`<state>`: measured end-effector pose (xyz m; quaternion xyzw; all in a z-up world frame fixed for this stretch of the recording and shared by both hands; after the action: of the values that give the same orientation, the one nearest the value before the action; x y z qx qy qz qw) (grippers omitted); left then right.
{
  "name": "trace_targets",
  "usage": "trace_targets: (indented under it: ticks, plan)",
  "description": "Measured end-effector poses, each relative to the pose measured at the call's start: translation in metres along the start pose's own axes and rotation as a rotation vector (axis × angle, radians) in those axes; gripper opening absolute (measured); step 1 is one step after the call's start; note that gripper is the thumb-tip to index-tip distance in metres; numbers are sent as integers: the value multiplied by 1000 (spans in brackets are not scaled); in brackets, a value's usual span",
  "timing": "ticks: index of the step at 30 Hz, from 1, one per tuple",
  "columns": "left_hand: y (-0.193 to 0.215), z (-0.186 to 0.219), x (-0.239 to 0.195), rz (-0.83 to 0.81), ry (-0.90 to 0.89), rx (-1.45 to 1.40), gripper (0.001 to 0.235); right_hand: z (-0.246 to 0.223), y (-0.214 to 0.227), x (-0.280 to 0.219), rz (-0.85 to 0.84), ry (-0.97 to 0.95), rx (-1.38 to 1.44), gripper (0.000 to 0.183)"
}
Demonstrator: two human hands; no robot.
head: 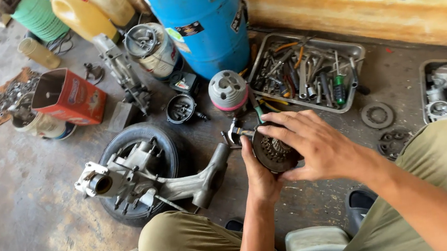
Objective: The person sits on the workshop floor and works on a motorcycle clutch assembly by hand, turning and separating the clutch hub, plates and pressure plate, then fits the clutch assembly into the engine crankcase of the motorcycle swingarm unit and presses the parts into place.
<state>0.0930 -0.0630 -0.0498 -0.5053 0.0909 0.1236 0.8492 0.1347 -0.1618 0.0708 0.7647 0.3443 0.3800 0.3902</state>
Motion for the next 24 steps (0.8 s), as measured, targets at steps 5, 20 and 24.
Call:
trace_targets:
  ticks: [5, 20, 24]
  plan:
    - [-6, -25, 12, -34, 60, -55, 97, 15, 23, -17, 63, -89, 245, 78]
    - [-7, -24, 20, -71, 53, -142, 92, 4, 52, -23, 310, 31, 181, 46]
    - [-7, -23, 19, -69, 34, -122, 92, 2, 50, -22, 309, 49, 177, 44]
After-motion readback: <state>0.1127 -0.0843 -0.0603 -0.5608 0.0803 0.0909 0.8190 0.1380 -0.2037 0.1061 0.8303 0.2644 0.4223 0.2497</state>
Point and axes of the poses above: each hand's wrist, its own x-axis towards the middle knuckle, its own y-axis out of the back of the hand, z = x × y, the point moved 6 cm from there along x, towards the middle knuckle, and after that the axes turned 1 degree about -y, right-handed, at the moved point
